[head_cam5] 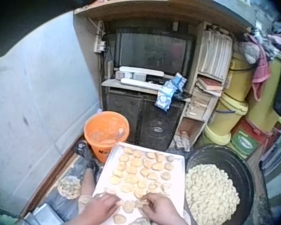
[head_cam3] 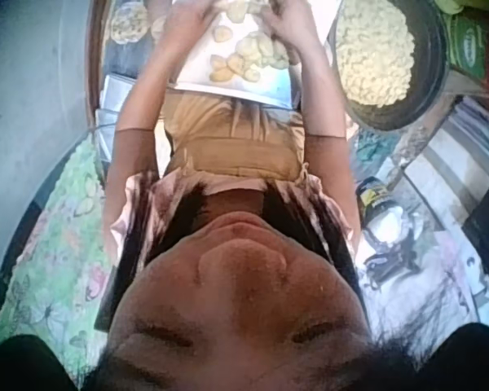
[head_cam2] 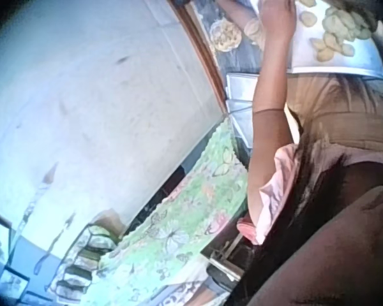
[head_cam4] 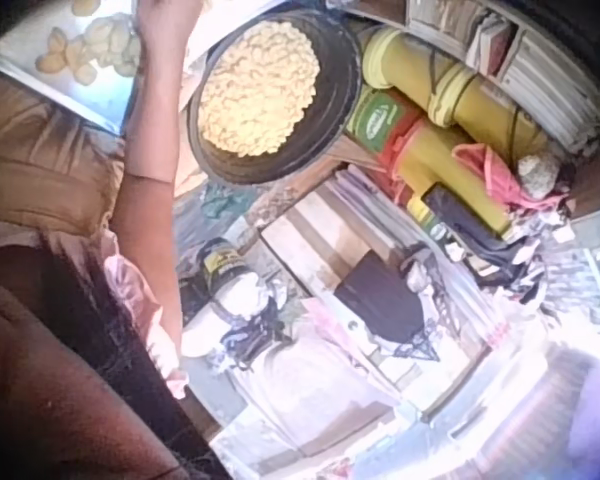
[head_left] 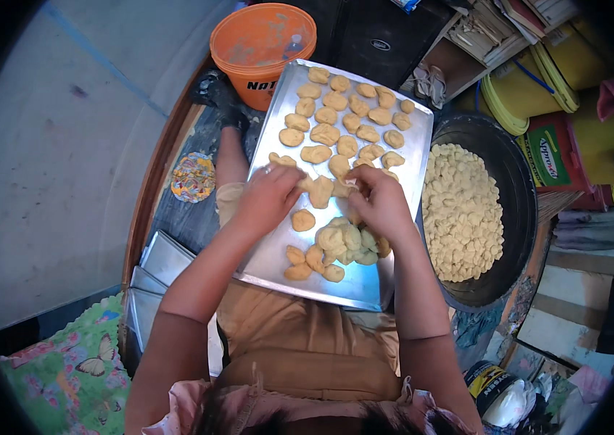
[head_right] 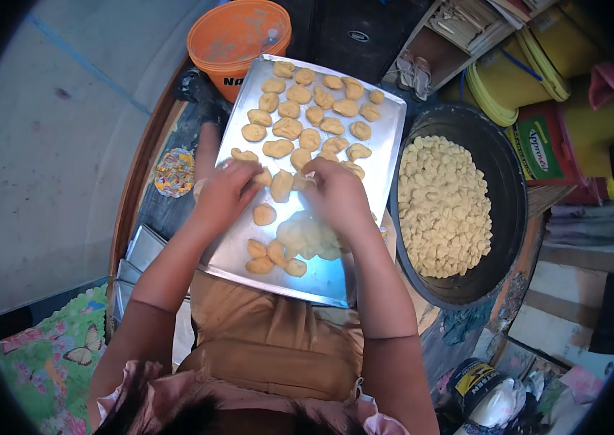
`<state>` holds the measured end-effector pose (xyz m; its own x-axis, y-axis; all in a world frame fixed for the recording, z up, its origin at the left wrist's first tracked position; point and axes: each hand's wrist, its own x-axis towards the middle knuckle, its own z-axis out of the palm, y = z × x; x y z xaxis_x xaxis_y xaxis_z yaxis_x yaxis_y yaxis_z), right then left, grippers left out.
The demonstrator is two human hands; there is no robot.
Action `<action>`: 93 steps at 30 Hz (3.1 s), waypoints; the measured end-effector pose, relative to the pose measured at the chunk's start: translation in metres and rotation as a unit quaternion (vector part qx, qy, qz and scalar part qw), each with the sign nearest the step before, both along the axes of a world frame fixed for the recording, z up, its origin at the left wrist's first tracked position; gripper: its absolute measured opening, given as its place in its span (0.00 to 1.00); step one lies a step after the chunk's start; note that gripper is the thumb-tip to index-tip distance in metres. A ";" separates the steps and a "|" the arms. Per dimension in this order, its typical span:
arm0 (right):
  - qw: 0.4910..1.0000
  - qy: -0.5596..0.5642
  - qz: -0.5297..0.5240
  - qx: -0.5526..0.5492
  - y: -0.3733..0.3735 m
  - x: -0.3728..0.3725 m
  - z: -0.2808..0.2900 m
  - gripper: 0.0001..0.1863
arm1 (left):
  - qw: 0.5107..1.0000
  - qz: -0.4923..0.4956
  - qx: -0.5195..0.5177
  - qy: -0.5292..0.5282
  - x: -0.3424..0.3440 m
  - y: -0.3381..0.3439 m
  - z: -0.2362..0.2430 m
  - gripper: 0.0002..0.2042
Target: The person mixes pieces of dough in a large basin and then places them individually onto a metal baking tray. The person also wipes a separate metal tray with a cloth.
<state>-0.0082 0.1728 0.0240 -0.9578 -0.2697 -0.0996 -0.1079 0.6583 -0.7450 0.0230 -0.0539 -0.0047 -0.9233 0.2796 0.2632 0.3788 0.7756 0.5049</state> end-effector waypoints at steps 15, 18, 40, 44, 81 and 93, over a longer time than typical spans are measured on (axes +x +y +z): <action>0.998 0.051 0.021 0.027 0.018 0.018 -0.025 0.22 | 0.985 -0.130 -0.096 0.052 -0.004 0.023 -0.006 0.10; 0.996 0.061 0.020 0.061 0.029 0.026 -0.023 0.21 | 0.983 -0.134 -0.124 0.028 0.005 0.019 -0.001 0.12; 0.994 0.060 -0.002 0.095 0.076 0.034 -0.019 0.17 | 0.972 -0.208 -0.087 0.073 -0.024 0.081 0.000 0.13; 0.993 -0.058 -0.098 -0.037 0.079 0.027 -0.021 0.15 | 0.952 -0.237 -0.189 0.035 -0.036 0.092 0.001 0.14; 0.965 0.228 0.042 0.124 -0.027 0.022 -0.030 0.13 | 0.992 0.084 0.069 0.057 -0.001 -0.026 -0.003 0.14; 0.969 0.221 0.087 0.069 -0.041 -0.007 -0.022 0.12 | 0.992 0.084 0.086 0.041 -0.039 -0.018 -0.003 0.13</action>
